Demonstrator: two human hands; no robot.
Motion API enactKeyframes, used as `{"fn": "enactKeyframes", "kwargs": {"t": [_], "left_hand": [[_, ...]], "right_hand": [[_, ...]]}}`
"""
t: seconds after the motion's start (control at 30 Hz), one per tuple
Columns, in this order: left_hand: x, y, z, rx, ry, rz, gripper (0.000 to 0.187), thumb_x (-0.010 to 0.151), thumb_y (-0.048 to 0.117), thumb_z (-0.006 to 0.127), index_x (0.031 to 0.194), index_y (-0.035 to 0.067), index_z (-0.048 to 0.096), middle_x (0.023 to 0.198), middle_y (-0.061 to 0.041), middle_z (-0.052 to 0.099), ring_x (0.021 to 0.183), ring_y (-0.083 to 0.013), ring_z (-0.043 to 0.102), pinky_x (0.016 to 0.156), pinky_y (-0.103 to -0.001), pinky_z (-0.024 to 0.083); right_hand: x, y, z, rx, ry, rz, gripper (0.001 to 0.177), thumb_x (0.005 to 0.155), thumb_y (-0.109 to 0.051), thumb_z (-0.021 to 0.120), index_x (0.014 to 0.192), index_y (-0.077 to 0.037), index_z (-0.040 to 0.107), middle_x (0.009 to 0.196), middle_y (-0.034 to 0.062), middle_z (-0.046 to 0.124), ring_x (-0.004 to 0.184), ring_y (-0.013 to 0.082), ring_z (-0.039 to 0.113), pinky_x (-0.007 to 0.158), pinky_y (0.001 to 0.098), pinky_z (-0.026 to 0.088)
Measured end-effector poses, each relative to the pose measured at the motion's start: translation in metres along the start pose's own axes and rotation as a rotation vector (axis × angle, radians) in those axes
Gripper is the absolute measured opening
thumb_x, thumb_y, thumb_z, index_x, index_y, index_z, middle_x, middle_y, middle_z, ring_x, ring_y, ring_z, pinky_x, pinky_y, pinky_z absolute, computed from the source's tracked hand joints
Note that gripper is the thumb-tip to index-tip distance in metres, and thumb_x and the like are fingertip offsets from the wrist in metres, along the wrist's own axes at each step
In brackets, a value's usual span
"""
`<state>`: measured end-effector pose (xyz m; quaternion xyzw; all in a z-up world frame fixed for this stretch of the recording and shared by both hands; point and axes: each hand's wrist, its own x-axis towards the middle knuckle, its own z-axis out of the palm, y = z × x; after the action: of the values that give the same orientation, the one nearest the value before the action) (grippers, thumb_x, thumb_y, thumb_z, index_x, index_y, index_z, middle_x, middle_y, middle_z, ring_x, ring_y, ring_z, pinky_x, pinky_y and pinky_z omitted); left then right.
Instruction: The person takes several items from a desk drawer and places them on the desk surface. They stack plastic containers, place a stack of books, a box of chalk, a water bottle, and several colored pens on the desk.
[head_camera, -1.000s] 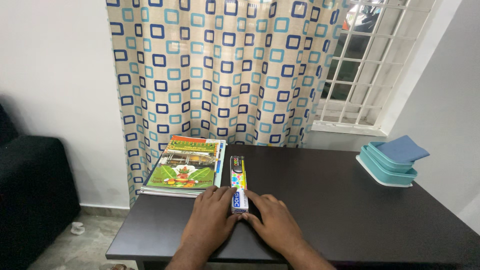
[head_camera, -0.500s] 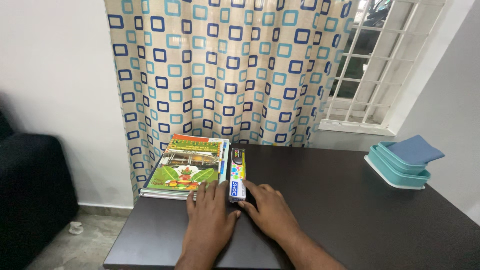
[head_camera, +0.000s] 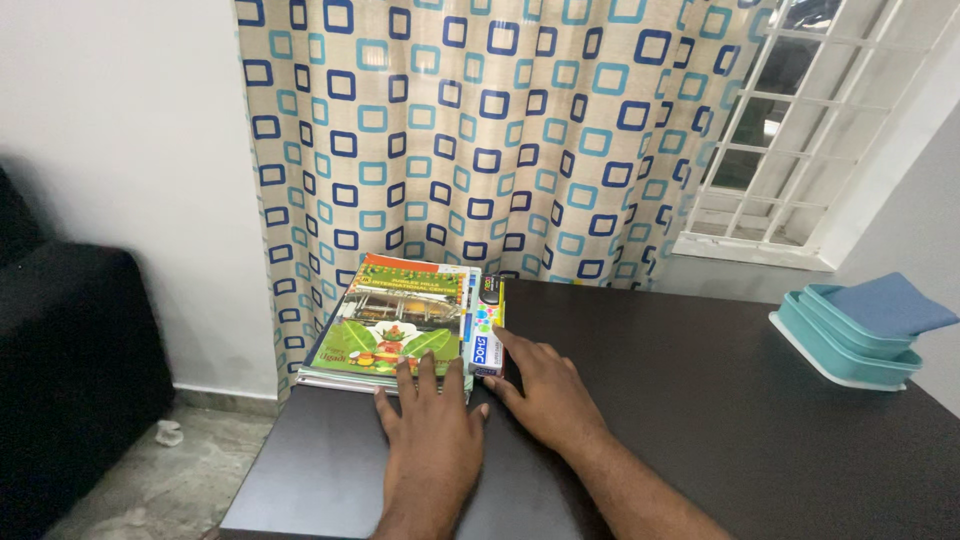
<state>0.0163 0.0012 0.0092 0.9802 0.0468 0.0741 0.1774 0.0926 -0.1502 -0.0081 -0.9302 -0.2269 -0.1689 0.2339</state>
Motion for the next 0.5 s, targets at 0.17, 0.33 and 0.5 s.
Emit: {"fn": "enactKeyframes", "kwargs": {"t": [0.17, 0.33, 0.5], "left_hand": [[0.0, 0.002, 0.004, 0.006, 0.037, 0.019, 0.069, 0.097, 0.039, 0.057, 0.157, 0.017, 0.03, 0.166, -0.018, 0.021, 0.151, -0.0401, 0.008, 0.117, -0.069, 0.007], [0.001, 0.002, 0.009, 0.006, 0.05, 0.005, 0.074, 0.096, 0.04, 0.056, 0.159, 0.015, 0.025, 0.167, -0.018, 0.021, 0.152, -0.0397, 0.008, 0.117, -0.069, 0.007], [0.005, -0.001, 0.011, 0.017, 0.057, 0.006, 0.069, 0.098, 0.037, 0.055, 0.156, 0.015, 0.027, 0.167, -0.018, 0.022, 0.152, -0.0401, 0.009, 0.117, -0.069, 0.01]], "right_hand": [[-0.002, -0.001, 0.0, -0.046, 0.024, -0.079, 0.079, 0.084, -0.042, 0.074, 0.153, -0.024, 0.04, 0.146, 0.0143, 0.054, 0.133, 0.0341, 0.052, 0.104, 0.0526, 0.043], [0.004, -0.015, 0.004, -0.192, -0.049, 0.025, 0.077, 0.087, -0.042, 0.071, 0.158, -0.037, 0.04, 0.165, 0.0221, 0.029, 0.136, 0.0366, 0.048, 0.099, 0.0574, 0.045], [0.003, -0.016, 0.013, -0.215, 0.002, -0.006, 0.059, 0.088, -0.038, 0.071, 0.143, -0.03, 0.054, 0.157, 0.0193, 0.036, 0.132, 0.0343, 0.054, 0.097, 0.0568, 0.047]]}}
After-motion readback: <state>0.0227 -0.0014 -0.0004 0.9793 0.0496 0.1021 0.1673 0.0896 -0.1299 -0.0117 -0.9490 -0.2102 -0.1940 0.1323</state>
